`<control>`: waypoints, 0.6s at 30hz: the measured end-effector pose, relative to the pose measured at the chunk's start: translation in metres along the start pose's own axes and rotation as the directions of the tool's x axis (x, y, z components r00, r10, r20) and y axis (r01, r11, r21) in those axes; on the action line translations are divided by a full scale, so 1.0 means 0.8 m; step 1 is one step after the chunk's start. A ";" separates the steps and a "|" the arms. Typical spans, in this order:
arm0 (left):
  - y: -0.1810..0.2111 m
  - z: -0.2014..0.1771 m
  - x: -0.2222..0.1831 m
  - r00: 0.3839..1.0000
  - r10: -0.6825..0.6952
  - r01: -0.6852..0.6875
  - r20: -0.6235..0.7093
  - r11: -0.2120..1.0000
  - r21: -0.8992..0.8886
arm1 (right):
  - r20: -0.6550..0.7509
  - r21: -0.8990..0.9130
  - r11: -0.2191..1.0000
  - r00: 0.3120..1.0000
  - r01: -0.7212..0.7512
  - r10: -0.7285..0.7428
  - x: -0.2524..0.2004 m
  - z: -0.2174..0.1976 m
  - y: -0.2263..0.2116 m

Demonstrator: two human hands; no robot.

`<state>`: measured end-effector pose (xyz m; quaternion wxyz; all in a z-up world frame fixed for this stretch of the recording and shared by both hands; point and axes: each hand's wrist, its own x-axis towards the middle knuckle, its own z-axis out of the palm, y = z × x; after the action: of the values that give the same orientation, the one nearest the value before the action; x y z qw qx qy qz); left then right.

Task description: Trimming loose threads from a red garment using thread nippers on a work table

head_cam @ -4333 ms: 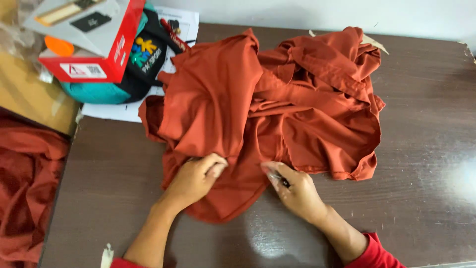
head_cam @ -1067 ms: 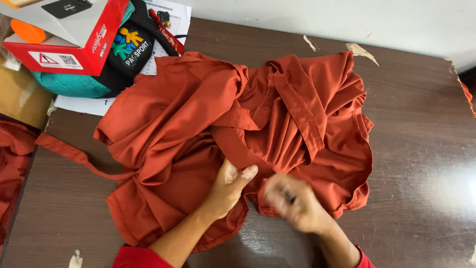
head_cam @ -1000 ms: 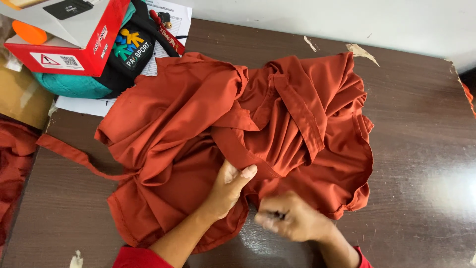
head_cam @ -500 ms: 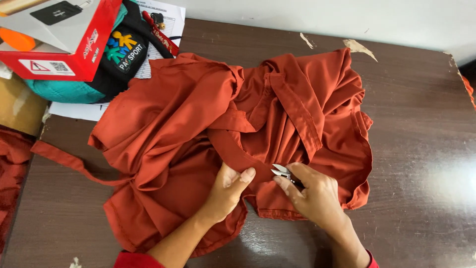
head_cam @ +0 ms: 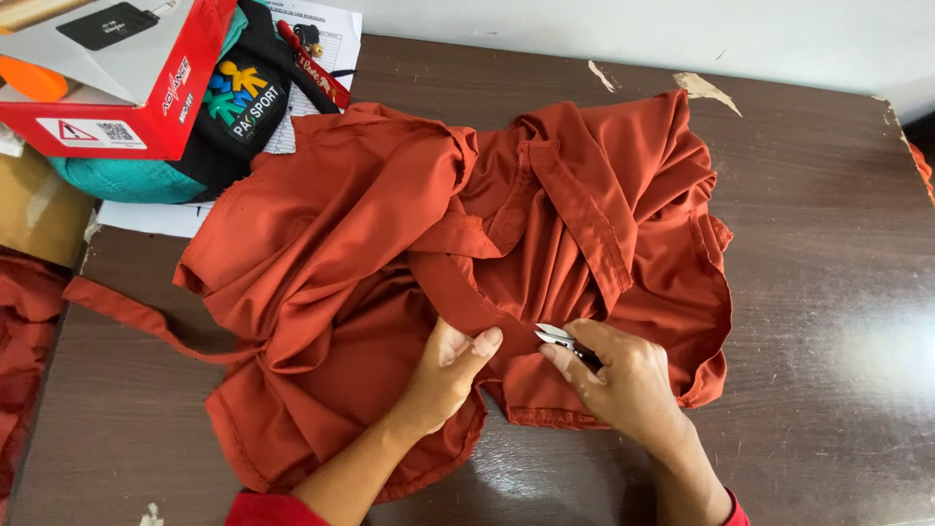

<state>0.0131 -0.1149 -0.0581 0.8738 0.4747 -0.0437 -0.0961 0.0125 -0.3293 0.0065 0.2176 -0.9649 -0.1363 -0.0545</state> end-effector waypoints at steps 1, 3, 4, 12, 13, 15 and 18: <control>0.007 0.001 -0.001 0.999 -0.030 0.030 0.016 0.999 0.023 | 0.061 0.029 0.995 0.994 -0.093 0.091 0.001 -0.003 -0.001; 0.003 0.000 -0.001 0.999 -0.047 0.047 0.012 0.999 0.007 | 0.083 0.036 0.993 0.991 -0.109 0.106 0.002 -0.004 0.001; 0.001 -0.001 -0.001 0.998 -0.064 0.065 0.008 0.998 -0.011 | 0.107 0.042 0.991 0.987 -0.125 0.120 0.002 -0.005 0.002; -0.001 0.001 0.001 1.000 -0.021 0.021 0.018 1.000 -0.004 | 0.054 0.047 0.999 0.998 -0.024 0.022 0.001 0.000 0.000; 0.002 0.001 0.000 0.999 -0.039 0.039 0.033 0.999 -0.007 | 0.011 0.041 0.999 1.000 0.026 -0.026 0.001 0.000 0.000; 0.000 0.001 0.000 0.999 -0.041 0.041 0.027 0.999 -0.012 | 0.000 0.043 0.998 0.999 0.041 -0.041 0.001 -0.001 -0.003; -0.003 0.000 -0.001 0.999 -0.040 0.041 0.017 0.999 -0.019 | -0.014 0.040 0.997 0.998 0.066 -0.065 0.001 -0.001 -0.004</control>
<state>0.0124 -0.1162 -0.0601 0.8757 0.4664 -0.0403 -0.1182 0.0125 -0.3269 0.0084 0.2360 -0.9550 -0.1677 -0.0648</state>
